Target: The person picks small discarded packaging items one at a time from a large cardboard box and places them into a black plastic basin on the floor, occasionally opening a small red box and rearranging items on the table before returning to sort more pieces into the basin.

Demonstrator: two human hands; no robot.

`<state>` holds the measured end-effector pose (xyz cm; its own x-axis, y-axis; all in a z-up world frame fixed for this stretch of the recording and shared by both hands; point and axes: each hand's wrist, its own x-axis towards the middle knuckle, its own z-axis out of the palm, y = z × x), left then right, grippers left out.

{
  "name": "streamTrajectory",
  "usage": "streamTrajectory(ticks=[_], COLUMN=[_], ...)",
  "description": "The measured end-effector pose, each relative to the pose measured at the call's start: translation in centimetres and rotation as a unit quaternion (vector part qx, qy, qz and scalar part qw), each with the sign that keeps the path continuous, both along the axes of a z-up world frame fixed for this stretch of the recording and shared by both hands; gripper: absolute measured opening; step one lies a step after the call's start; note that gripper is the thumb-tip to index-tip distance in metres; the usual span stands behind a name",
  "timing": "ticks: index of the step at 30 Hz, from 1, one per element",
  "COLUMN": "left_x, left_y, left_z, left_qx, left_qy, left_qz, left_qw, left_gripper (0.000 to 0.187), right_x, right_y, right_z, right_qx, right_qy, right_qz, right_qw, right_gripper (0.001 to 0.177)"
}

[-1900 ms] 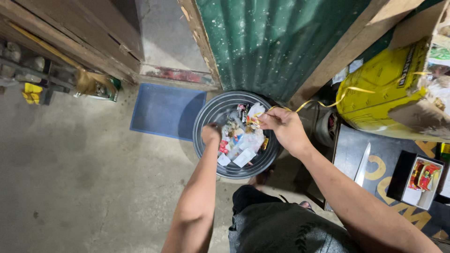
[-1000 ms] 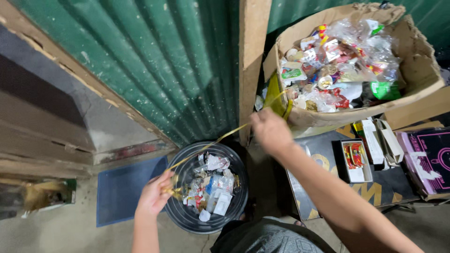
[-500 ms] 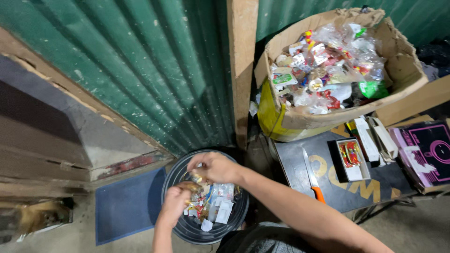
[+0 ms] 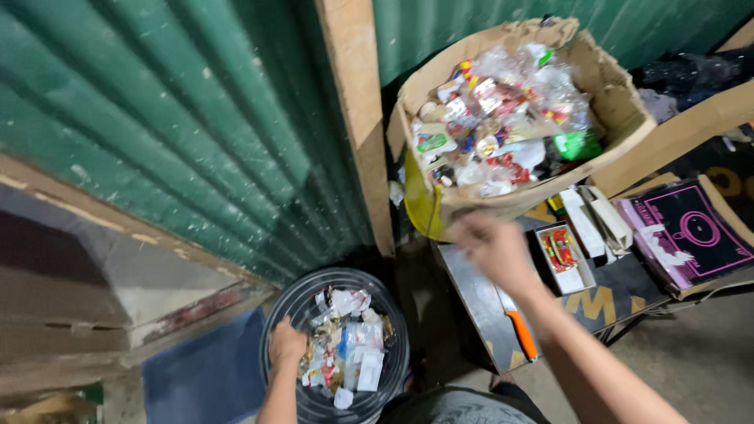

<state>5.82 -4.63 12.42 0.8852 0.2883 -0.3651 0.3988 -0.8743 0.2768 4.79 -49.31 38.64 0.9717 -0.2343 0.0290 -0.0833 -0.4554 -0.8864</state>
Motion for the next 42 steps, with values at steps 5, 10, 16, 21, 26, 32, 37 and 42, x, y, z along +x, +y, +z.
streamTrajectory(ticks=[5,10,16,21,26,32,37,42], left_x=[4.0,6.2,10.4,14.7,16.5,17.4,21.4,23.7], left_y=[-9.8,-21.9,-35.9,-47.6,-57.2,-59.8,-58.2,-53.2], left_z=[10.6,23.3,32.5,34.5,32.9,26.3,24.3,26.8], left_qx=[-0.139,-0.342,-0.415,-0.173,0.174,0.116,0.05,-0.095], left_qy=[-0.2,-0.385,-0.389,-0.347,-0.214,-0.233,-0.299,-0.406], left_qz=[-0.045,-0.043,-0.206,-0.469,-0.617,-0.578,-0.59,-0.527], left_qw=[0.969,0.856,0.796,0.793,0.737,0.774,0.748,0.741], left_gripper=[0.037,0.025,0.041,0.085,0.136,0.031,0.031,0.035], right_x=[2.3,5.4,7.5,4.4,2.1,-0.3,-0.7,0.5], right_y=[-15.2,-25.4,-27.5,-25.6,-24.9,-25.5,-24.8,-24.5], right_z=[2.4,2.1,-0.5,-1.6,-0.6,-0.1,-0.9,-0.3], right_qx=[-0.267,-0.435,0.02,-0.114,-0.055,-0.043,0.018,-0.001], right_qy=[-0.305,-0.287,-0.149,-0.182,-0.102,-0.098,-0.119,-0.1], right_qz=[-0.269,-0.34,-0.18,-0.238,-0.257,-0.226,-0.226,-0.248], right_qw=[0.874,0.783,0.972,0.947,0.959,0.968,0.967,0.964], right_gripper=[0.017,0.046,0.036,0.038,0.036,0.034,0.037,0.036])
